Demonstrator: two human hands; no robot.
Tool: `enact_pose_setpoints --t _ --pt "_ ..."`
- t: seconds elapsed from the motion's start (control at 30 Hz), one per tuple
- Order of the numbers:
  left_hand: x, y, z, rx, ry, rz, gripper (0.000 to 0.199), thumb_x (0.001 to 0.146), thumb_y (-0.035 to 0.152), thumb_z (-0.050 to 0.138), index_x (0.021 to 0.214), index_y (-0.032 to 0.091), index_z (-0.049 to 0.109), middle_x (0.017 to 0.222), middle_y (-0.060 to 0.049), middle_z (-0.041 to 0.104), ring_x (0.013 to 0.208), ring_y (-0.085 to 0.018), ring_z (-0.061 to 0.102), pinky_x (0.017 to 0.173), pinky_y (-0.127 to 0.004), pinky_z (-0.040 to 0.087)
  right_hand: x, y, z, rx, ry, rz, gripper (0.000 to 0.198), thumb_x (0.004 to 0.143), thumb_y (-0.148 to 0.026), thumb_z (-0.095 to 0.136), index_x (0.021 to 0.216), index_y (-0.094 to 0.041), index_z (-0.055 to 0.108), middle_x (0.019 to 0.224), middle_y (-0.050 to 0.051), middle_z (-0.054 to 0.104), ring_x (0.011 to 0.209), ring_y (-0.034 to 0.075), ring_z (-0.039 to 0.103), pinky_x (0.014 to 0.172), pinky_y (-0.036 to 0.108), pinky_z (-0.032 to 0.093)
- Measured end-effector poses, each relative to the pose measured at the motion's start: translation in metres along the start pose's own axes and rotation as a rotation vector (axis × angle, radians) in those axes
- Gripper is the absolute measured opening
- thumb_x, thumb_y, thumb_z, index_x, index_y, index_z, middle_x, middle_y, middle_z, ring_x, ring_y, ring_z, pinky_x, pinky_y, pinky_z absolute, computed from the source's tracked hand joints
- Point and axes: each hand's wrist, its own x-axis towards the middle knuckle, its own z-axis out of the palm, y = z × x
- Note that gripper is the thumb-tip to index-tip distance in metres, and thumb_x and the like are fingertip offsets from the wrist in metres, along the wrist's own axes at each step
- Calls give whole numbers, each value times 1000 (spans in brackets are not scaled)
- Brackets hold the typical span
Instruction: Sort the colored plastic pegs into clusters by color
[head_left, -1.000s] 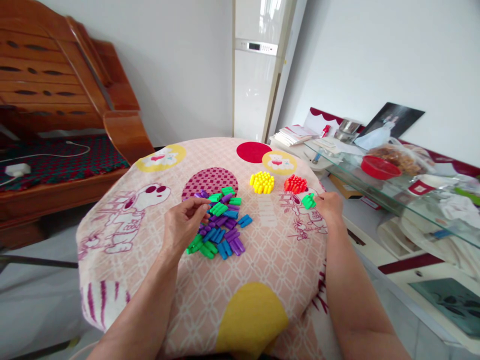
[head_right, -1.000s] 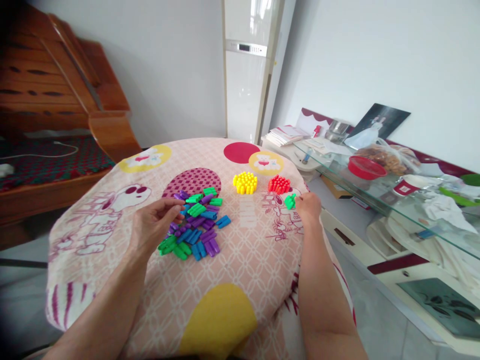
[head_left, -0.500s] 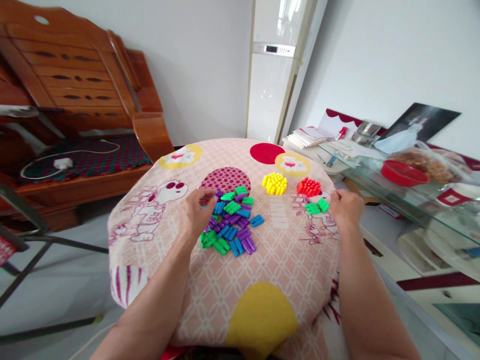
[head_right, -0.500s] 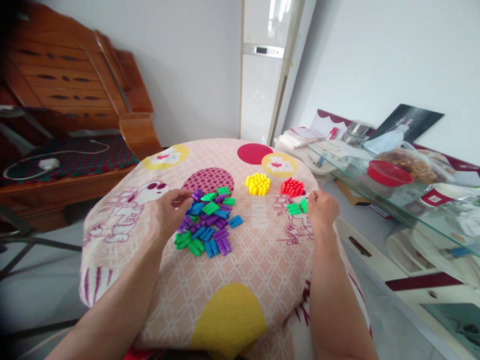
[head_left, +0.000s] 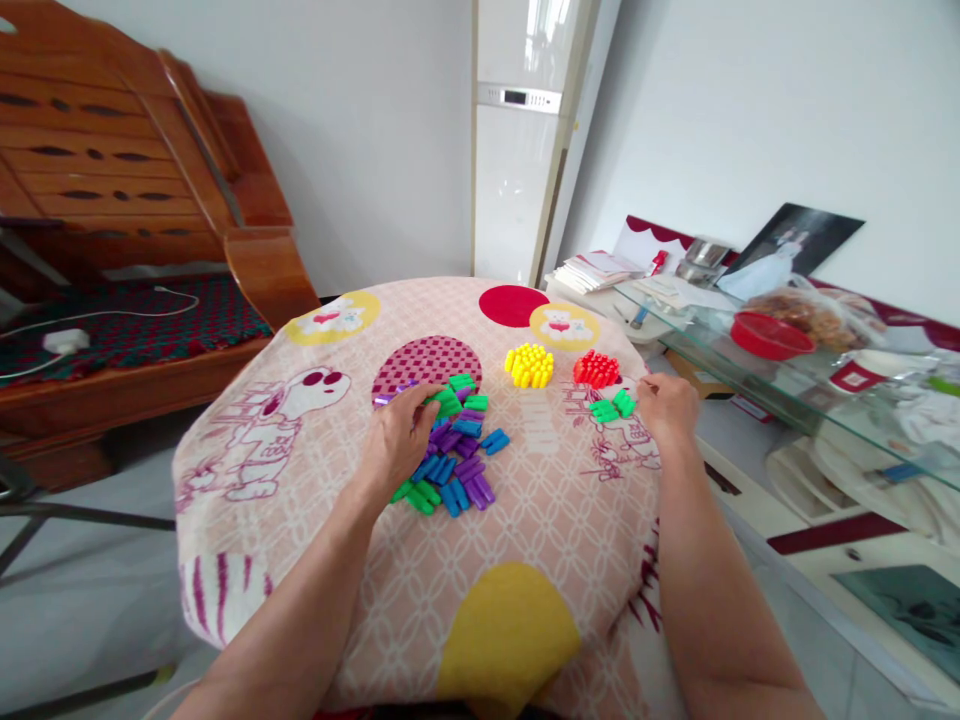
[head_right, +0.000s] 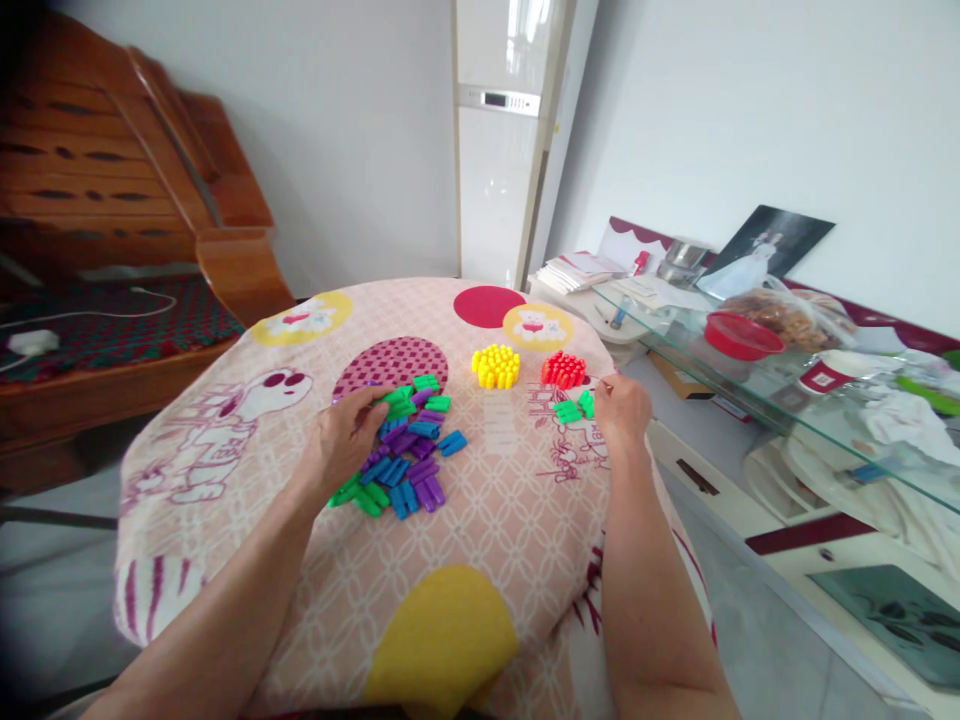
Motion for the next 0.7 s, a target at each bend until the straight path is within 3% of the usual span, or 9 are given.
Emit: enact_pose_setpoints --t 0.13,0.23,0.37,0.47,0.7 --pt "2 30 2 -106 -46 64 35 96 33 47 117 18 70 110 -8 75 93 -21 70 86 -32 53 -3 -6 13 11 -154 -45 41 91 -37 54 120 -13 71 107 17 74 103 31 67 87 36 48" --pt "9 52 10 -150 -151 109 26 92 25 54 110 18 72 94 -5 76 81 -18 70 79 -28 54 -10 -18 18 -10 -241 -85 60 88 -46 63 139 -14 57 124 18 68 115 31 62 92 36 47" --pt "25 73 28 -191 -245 143 20 88 16 58 101 17 73 77 -2 73 71 -15 69 74 -26 53 -22 -33 25 -111 -291 -121 80 84 -45 71 151 -13 40 138 22 58 126 35 56 97 39 45" --pt "36 80 46 -243 -284 119 20 86 13 58 98 16 73 70 -1 71 64 -13 67 68 -23 52 -25 -37 28 -127 -293 -112 71 90 -38 64 151 -12 39 135 22 59 123 33 58 95 37 45" --pt "53 80 95 -364 -395 -51 16 84 12 60 98 14 69 69 0 71 52 -10 63 56 -20 49 -6 -11 26 -70 -267 -103 35 93 -25 53 122 -13 67 114 16 73 109 28 67 89 32 47"
